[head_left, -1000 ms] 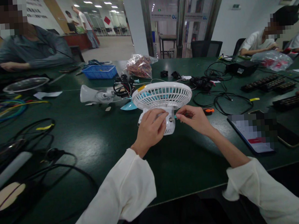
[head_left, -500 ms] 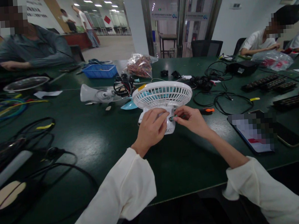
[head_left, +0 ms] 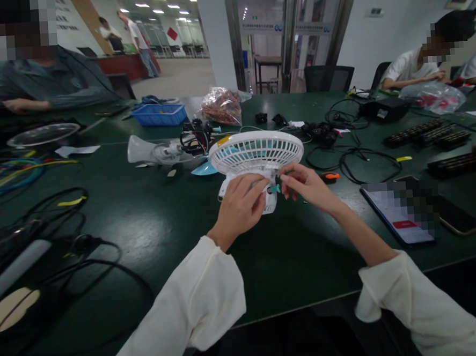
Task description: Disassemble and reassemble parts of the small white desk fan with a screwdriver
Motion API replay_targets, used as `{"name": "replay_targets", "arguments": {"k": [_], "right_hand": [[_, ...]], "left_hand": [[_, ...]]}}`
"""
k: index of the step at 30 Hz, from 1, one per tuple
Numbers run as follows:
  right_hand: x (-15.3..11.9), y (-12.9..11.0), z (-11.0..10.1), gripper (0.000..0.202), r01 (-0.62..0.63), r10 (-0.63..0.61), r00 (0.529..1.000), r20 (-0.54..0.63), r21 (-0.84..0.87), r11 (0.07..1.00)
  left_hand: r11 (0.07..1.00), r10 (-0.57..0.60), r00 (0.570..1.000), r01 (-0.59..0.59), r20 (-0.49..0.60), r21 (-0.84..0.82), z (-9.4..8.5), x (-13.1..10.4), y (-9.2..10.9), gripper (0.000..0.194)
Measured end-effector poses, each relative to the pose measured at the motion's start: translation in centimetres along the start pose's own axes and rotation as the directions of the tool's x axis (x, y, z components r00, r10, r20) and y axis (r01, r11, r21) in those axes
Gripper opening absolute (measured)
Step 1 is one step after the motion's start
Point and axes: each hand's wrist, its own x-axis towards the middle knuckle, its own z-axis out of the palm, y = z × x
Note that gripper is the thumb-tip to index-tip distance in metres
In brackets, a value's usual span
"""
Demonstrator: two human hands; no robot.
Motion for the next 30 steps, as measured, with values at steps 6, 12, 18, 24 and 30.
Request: {"name": "replay_targets", "arguments": {"k": [6, 12, 18, 24, 30], "right_hand": [[-0.3, 1.3, -6.2, 0.019, -0.126, 0.209, 0.969, 0.131, -0.464, 0.877], [-0.8, 2.6, -6.8, 0.019, -0.049, 0.28, 0.919, 0.278, -0.623, 0.78], [-0.7, 2.9, -6.0, 0.013, -0.036, 0.232, 0.939, 0.254, -0.598, 0.801], [-0.4, 3.0, -5.4, 0.018, 0.038, 0.134, 0.968, 0.212, -0.652, 0.757], [-0.2, 1.5, -4.1, 0.013, 0.025, 0.027, 0.993, 0.114, -0.434, 0.901]], "left_hand": [[1.0, 0.026, 0.999, -0.026, 0.043, -0.013, 0.0, 0.0, 0.1, 0.042], [1.0, 0.027, 0.997, -0.027, 0.067, -0.001, 0.0, 0.1, 0.1, 0.045], [1.0, 0.01, 0.997, -0.009, 0.076, -0.014, 0.0, 0.0, 0.1, 0.043], [1.0, 0.01, 0.997, -0.011, 0.082, 0.005, 0.0, 0.0, 0.0, 0.043], [1.0, 0.006, 0.997, -0.008, 0.074, 0.024, 0.0, 0.1, 0.0, 0.043]]}}
